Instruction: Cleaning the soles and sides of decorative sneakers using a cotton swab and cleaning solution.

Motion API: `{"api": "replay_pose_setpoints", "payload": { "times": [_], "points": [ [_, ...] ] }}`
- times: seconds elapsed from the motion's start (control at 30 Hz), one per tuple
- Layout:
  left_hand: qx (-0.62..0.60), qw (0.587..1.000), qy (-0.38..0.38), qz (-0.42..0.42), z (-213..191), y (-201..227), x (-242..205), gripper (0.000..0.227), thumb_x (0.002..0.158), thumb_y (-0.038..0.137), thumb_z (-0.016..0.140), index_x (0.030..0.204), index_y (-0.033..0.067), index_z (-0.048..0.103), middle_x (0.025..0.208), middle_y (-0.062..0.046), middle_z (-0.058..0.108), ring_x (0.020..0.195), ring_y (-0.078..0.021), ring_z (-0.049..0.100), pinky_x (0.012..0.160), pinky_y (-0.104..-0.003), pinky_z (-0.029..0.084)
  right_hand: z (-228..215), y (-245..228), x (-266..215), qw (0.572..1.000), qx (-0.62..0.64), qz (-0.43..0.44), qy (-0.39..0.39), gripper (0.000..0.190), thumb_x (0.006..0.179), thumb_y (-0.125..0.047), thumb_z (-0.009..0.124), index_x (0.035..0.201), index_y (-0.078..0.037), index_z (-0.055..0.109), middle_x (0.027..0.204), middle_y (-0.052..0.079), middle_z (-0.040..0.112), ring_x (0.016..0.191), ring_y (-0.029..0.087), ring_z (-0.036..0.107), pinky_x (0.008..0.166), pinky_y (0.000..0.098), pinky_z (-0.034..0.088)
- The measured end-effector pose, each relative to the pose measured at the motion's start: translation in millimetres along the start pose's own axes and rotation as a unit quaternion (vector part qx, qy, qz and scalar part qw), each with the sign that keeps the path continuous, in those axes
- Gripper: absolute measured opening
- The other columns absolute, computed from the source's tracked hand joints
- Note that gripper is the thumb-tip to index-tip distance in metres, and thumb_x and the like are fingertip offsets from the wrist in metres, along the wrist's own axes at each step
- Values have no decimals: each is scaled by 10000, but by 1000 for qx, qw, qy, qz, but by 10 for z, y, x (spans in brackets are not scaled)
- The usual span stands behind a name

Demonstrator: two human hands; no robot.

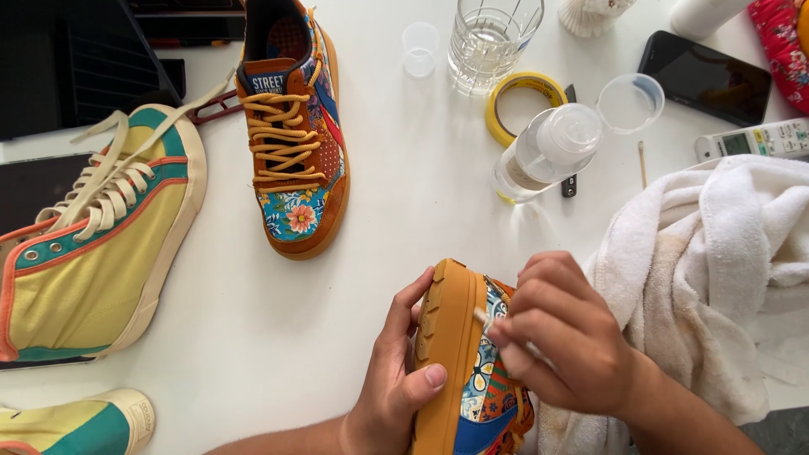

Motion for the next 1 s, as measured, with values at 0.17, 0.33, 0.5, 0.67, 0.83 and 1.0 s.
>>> {"api": "replay_pose_setpoints", "payload": {
  "times": [0.17,0.33,0.5,0.67,0.83,1.0],
  "points": [
    [7,1000,2,-7,-28,-52,-22,1165,703,554,712,1624,70,189,1349,-217,447,1367,-342,493,1168,-508,420,8,15,20,1000,-6,13,10,138,752,17,718,777,-32,591,747,68,572,729,242,553,739,427,470],
    [27,999,-8,17,-33,-31,-8,1166,724,566,711,1637,58,191,1340,-226,460,1343,-352,491,1163,-504,397,17,-88,-3,998,51,-45,-9,172,732,19,728,776,-39,572,732,65,544,722,232,538,722,416,459],
    [29,1000,-7,8,-42,-50,16,1171,711,584,721,1615,66,187,1336,-199,468,1343,-310,504,1160,-493,406,24,21,-43,1000,19,10,14,182,721,32,727,755,-40,563,728,67,546,703,240,529,687,403,460],
    [35,999,-9,29,-104,-104,16,1172,734,585,723,1637,57,195,1306,-203,468,1302,-304,499,1162,-479,381,32,-101,-33,994,82,-73,-18,171,700,40,701,785,-44,578,743,65,519,720,246,528,699,413,452],
    [30,999,-9,20,-76,-75,10,1173,721,586,722,1631,67,194,1315,-191,473,1315,-297,499,1164,-475,382,26,-80,-49,997,70,-41,-13,151,681,49,679,780,-29,593,728,61,516,698,246,516,676,411,425],
    [22,1000,-1,12,-6,5,-10,1164,711,574,720,1623,57,215,1340,-193,472,1331,-303,489,1167,-475,382,14,-26,-24,998,56,3,2,166,733,-3,747,785,-54,598,741,47,542,702,225,527,731,402,425]
  ]
}}
Point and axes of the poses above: each hand's wrist, its own x-axis towards the middle knuckle, its own z-axis out of the palm, y = z × x, the point moved 3 cm from there along x, towards the middle knuckle
